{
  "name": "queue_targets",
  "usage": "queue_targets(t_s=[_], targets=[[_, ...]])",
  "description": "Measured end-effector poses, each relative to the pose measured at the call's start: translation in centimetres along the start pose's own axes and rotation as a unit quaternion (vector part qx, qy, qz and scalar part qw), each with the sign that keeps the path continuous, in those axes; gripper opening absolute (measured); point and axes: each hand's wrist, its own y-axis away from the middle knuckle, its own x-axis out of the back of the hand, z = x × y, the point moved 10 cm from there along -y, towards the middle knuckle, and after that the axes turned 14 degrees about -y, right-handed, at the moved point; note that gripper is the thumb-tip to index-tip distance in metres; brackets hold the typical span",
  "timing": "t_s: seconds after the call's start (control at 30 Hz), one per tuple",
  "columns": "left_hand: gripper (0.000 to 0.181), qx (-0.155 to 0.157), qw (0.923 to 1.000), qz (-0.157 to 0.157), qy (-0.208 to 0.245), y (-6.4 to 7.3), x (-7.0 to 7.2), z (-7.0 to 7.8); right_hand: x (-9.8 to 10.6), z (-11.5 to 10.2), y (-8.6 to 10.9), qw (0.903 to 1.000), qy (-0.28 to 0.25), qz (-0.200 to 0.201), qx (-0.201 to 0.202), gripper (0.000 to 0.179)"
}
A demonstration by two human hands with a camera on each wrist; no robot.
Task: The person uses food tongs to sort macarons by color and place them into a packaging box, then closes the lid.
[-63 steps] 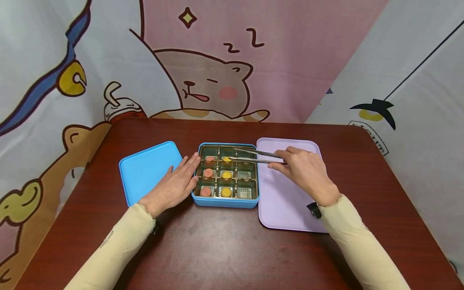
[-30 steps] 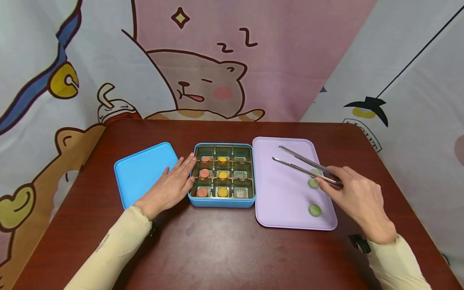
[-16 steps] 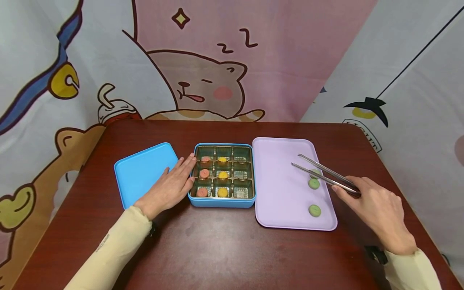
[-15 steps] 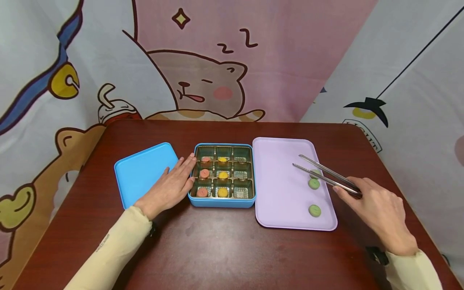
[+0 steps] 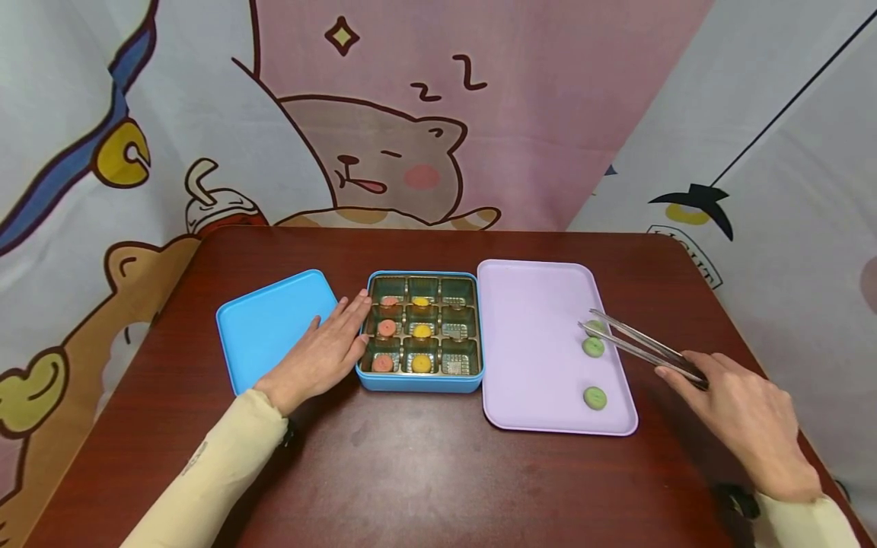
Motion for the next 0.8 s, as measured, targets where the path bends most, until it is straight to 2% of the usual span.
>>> queue_targets(t_s=[0.43,0.8], targets=[[0.064,0.003,1.0,-0.006,0.0,0.0,0.0,0.0,-0.1,1.6,0.4,0.9986,0.033,-0.033,-0.027,0.059],[0.064,0.006,1.0,-0.001,0.0,0.0,0.0,0.0,-0.2,1.3,0.1,0.9977,0.049,-0.042,-0.023,0.057]])
